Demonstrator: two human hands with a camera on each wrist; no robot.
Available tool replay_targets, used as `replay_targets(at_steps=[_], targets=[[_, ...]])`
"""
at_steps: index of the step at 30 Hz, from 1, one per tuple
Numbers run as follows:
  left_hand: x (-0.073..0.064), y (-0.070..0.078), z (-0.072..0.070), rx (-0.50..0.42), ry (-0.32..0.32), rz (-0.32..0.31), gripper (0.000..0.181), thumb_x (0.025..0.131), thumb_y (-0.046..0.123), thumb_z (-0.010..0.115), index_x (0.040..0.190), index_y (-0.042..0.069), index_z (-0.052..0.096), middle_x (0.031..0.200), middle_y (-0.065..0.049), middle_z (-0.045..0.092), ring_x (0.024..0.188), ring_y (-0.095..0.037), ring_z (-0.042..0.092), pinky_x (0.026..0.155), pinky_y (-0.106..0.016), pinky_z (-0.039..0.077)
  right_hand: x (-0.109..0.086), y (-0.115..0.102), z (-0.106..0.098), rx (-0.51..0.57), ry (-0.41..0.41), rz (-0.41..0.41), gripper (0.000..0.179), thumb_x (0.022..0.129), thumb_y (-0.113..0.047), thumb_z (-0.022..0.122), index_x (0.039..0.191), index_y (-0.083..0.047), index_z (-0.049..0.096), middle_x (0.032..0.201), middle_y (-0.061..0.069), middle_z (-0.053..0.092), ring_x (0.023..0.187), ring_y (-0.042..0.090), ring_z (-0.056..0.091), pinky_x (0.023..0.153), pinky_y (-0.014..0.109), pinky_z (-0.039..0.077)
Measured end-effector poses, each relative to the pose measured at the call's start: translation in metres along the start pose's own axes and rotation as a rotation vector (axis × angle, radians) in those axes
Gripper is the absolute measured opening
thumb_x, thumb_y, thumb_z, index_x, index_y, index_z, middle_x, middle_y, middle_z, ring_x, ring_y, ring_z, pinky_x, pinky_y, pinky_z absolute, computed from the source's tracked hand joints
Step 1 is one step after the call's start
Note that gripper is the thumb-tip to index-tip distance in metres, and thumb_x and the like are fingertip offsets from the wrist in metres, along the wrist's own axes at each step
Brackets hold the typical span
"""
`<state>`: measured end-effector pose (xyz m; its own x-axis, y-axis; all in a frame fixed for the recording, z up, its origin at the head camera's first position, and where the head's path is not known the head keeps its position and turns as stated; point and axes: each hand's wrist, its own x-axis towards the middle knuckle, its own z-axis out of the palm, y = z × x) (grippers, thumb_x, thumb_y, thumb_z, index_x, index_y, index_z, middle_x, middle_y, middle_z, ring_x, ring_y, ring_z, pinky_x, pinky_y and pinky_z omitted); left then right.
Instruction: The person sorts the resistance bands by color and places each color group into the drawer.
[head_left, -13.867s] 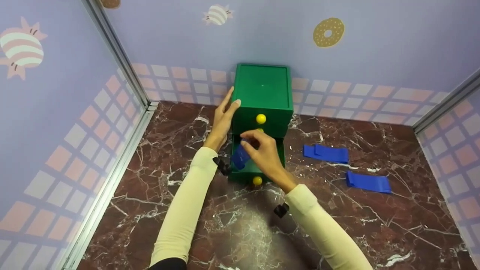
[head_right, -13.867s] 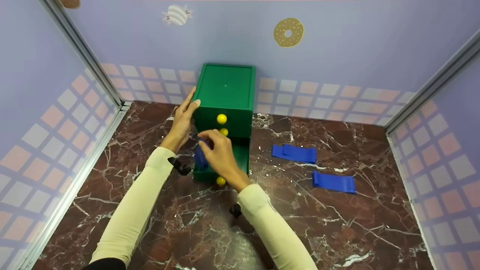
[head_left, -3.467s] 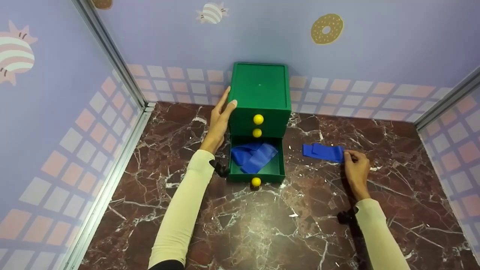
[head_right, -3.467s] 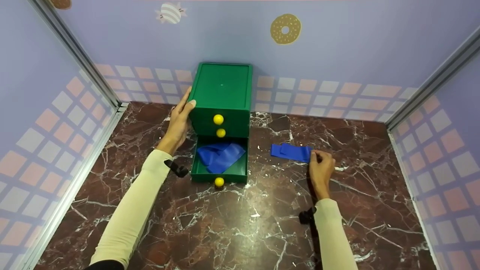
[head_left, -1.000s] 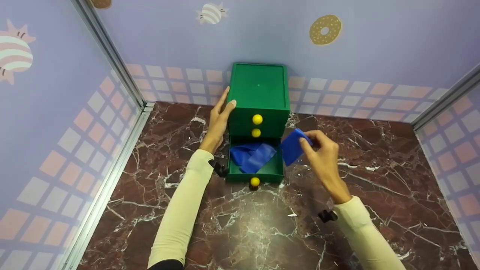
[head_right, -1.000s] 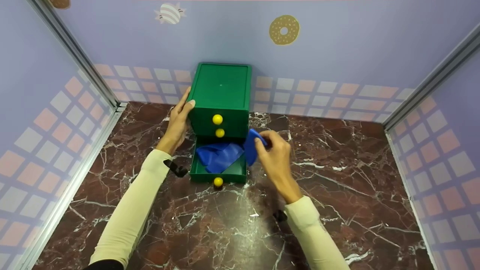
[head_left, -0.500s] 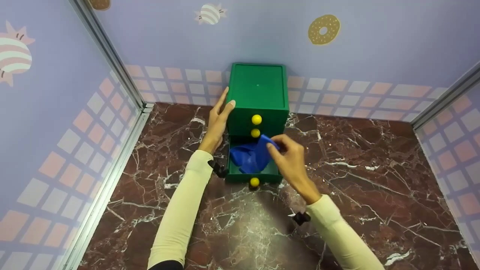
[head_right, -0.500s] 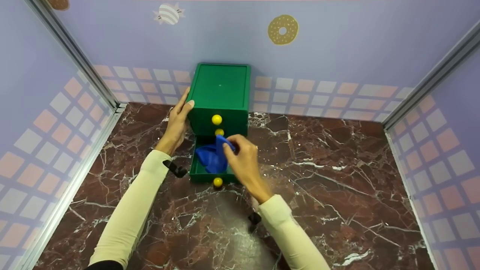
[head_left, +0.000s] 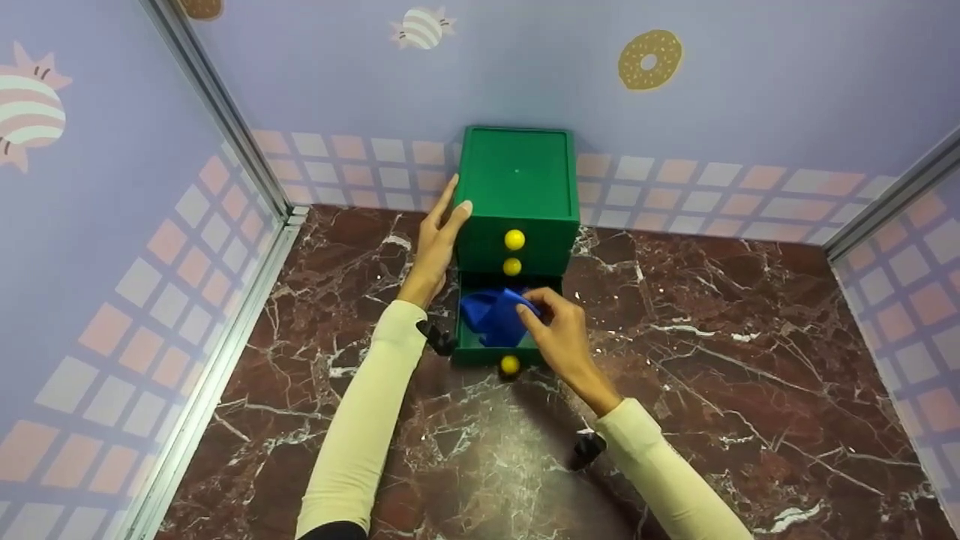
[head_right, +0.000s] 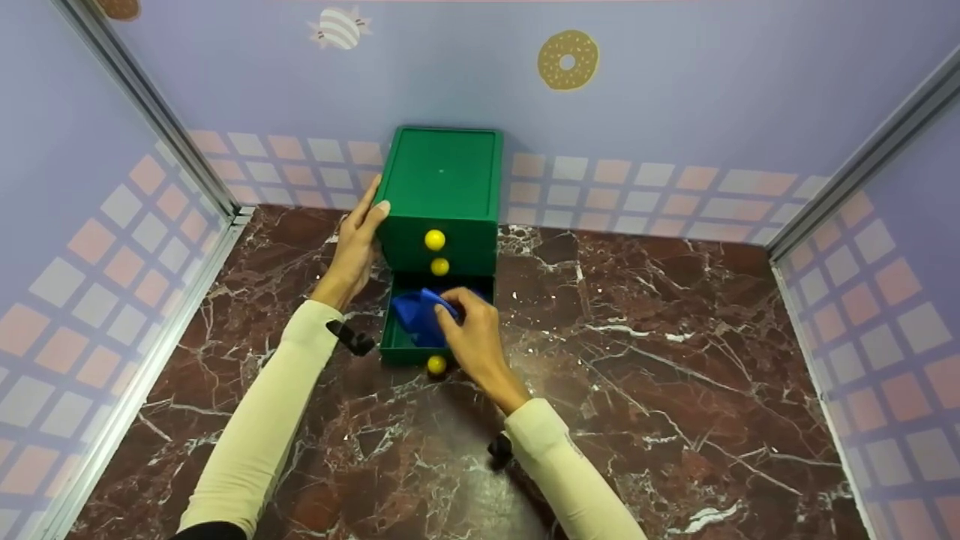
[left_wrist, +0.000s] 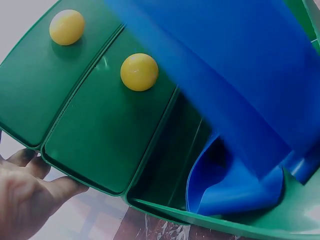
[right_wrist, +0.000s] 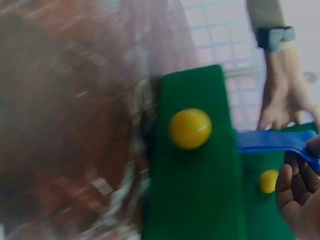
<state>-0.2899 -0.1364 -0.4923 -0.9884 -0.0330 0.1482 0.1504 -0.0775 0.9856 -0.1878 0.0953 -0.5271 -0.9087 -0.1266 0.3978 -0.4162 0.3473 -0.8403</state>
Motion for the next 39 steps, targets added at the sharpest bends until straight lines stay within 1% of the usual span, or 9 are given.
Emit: replay_targets(at_steps=[3, 9, 16, 20, 24, 28, 33, 35, 39], targets=[[0.001, -0.001, 0.000, -0.007, 0.013, 0.000, 0.066, 0.108, 0.049, 0.066, 0.170, 0.044, 0.042, 0.179, 0.010, 0.031, 0.166, -0.020, 0.025, 0.134, -0.050, 0.024, -0.004, 0.015, -0.002, -0.036, 0.026, 0.023, 0.006, 0.098, -0.001, 0.080, 0.102, 0.002, 0.079, 0.088, 0.008, 0.075, 0.073, 0.015, 0.063, 0.065, 0.020, 0.049], [0.002, -0.003, 0.000, -0.010, 0.010, -0.002, 0.070, 0.108, 0.050, 0.066, 0.172, 0.039, 0.040, 0.180, 0.010, 0.030, 0.167, -0.019, 0.024, 0.134, -0.048, 0.023, -0.012, 0.037, -0.009, -0.127, 0.079, 0.050, 0.009, 0.096, -0.001, 0.082, 0.104, 0.001, 0.080, 0.089, 0.010, 0.078, 0.075, 0.019, 0.066, 0.068, 0.024, 0.050], [0.002, -0.002, 0.001, -0.019, 0.012, 0.001, 0.068, 0.108, 0.048, 0.067, 0.170, 0.041, 0.042, 0.180, 0.009, 0.031, 0.167, -0.019, 0.024, 0.135, -0.047, 0.023, -0.018, 0.048, -0.013, -0.215, 0.102, -0.011, 0.016, 0.094, -0.001, 0.083, 0.110, 0.002, 0.081, 0.102, 0.015, 0.080, 0.091, 0.029, 0.072, 0.081, 0.041, 0.057], [0.001, -0.001, 0.002, -0.027, 0.017, 0.000, 0.070, 0.107, 0.046, 0.068, 0.172, 0.037, 0.042, 0.179, 0.008, 0.032, 0.167, -0.020, 0.024, 0.135, -0.047, 0.022, -0.021, 0.051, -0.016, -0.230, 0.110, -0.049, 0.017, 0.094, 0.001, 0.083, 0.110, 0.002, 0.081, 0.107, 0.016, 0.079, 0.099, 0.034, 0.070, 0.086, 0.046, 0.058], [0.001, 0.000, 0.001, -0.029, 0.016, -0.001, 0.071, 0.107, 0.046, 0.068, 0.172, 0.035, 0.041, 0.179, 0.008, 0.032, 0.167, -0.019, 0.024, 0.135, -0.048, 0.022, -0.024, 0.051, -0.020, -0.228, 0.130, -0.063, 0.016, 0.094, 0.003, 0.082, 0.109, 0.002, 0.081, 0.107, 0.015, 0.079, 0.101, 0.033, 0.069, 0.088, 0.044, 0.059], [0.001, -0.001, 0.000, -0.023, 0.019, 0.000, 0.071, 0.107, 0.047, 0.068, 0.172, 0.036, 0.041, 0.179, 0.008, 0.032, 0.167, -0.019, 0.024, 0.135, -0.048, 0.022, -0.031, 0.051, -0.024, -0.226, 0.148, -0.084, 0.015, 0.093, 0.004, 0.082, 0.108, 0.001, 0.081, 0.105, 0.014, 0.079, 0.097, 0.033, 0.069, 0.086, 0.043, 0.059], [0.003, -0.002, 0.001, -0.019, 0.031, 0.007, 0.070, 0.107, 0.046, 0.068, 0.172, 0.036, 0.042, 0.179, 0.007, 0.034, 0.166, -0.019, 0.026, 0.134, -0.047, 0.024, -0.041, 0.049, -0.028, -0.208, 0.171, -0.122, 0.016, 0.092, 0.006, 0.081, 0.107, 0.001, 0.081, 0.103, 0.013, 0.079, 0.095, 0.036, 0.069, 0.084, 0.049, 0.059], [0.003, -0.003, 0.002, -0.019, 0.033, 0.008, 0.069, 0.108, 0.045, 0.068, 0.171, 0.036, 0.043, 0.179, 0.007, 0.034, 0.166, -0.020, 0.027, 0.134, -0.047, 0.024, -0.046, 0.048, -0.029, -0.202, 0.181, -0.133, 0.016, 0.092, 0.007, 0.080, 0.106, 0.000, 0.081, 0.103, 0.013, 0.079, 0.094, 0.034, 0.068, 0.083, 0.045, 0.058], [0.002, -0.002, 0.002, -0.021, 0.024, 0.012, 0.068, 0.108, 0.045, 0.067, 0.171, 0.038, 0.042, 0.179, 0.008, 0.033, 0.166, -0.019, 0.025, 0.134, -0.046, 0.025, -0.057, 0.044, -0.029, -0.189, 0.185, -0.130, 0.017, 0.092, 0.008, 0.081, 0.105, -0.002, 0.082, 0.104, 0.010, 0.079, 0.094, 0.032, 0.068, 0.083, 0.045, 0.056]])
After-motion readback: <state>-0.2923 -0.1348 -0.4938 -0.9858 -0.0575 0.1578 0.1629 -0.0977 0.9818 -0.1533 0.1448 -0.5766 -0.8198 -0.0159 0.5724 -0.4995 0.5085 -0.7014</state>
